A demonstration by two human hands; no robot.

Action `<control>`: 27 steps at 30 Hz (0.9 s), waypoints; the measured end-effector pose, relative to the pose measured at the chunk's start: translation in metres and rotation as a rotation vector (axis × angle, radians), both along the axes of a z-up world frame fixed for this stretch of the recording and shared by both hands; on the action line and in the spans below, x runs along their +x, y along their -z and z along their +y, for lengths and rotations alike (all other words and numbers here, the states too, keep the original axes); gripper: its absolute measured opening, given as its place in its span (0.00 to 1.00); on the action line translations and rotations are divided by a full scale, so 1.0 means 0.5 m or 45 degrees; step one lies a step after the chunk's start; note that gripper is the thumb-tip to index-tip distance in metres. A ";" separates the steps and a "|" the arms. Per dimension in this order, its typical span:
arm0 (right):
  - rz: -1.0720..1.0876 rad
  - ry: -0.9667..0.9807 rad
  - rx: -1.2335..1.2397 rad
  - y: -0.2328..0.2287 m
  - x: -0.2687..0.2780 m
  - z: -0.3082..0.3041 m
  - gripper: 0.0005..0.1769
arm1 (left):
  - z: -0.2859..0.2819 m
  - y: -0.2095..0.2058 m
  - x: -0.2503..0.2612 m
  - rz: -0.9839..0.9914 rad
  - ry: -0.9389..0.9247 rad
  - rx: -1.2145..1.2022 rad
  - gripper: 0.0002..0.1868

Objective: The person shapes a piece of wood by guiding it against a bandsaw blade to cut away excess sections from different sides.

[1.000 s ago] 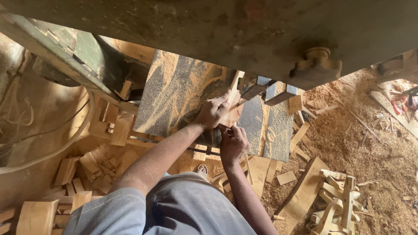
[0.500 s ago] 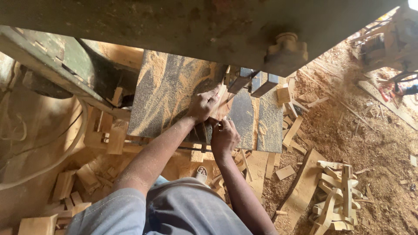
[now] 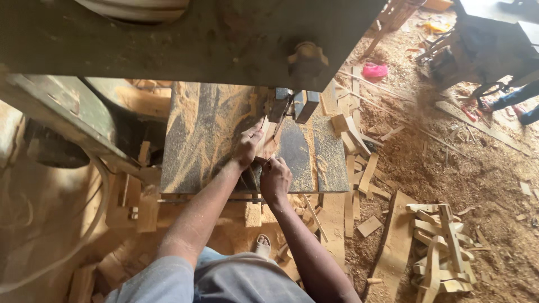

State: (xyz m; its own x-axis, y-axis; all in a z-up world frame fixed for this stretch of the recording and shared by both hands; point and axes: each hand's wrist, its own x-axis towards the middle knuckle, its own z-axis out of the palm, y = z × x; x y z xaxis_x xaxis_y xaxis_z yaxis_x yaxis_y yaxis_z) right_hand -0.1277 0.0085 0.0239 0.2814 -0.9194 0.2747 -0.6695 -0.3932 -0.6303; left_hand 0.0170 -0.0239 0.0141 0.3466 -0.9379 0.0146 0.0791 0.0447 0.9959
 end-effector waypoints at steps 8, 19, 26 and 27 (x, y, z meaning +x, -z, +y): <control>-0.076 0.054 0.077 -0.040 0.004 0.013 0.11 | -0.028 0.046 0.006 0.123 0.018 -0.085 0.30; -0.173 -0.060 0.071 -0.033 0.020 0.050 0.10 | 0.019 0.015 0.030 0.313 0.136 -0.191 0.30; -0.013 -0.247 0.044 -0.041 -0.018 0.177 0.10 | 0.220 -0.065 0.040 0.044 0.099 0.280 0.35; -0.268 -0.343 0.251 -0.048 -0.044 0.201 0.06 | 0.239 -0.062 0.039 0.090 0.091 0.448 0.37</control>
State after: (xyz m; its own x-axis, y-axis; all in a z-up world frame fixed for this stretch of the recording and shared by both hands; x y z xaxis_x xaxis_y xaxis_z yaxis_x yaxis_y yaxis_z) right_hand -0.1495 0.1092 0.0480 0.4759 -0.8614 0.1777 -0.4068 -0.3947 -0.8239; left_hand 0.0363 0.0957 0.0454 0.2683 -0.9033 -0.3348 0.1389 -0.3076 0.9413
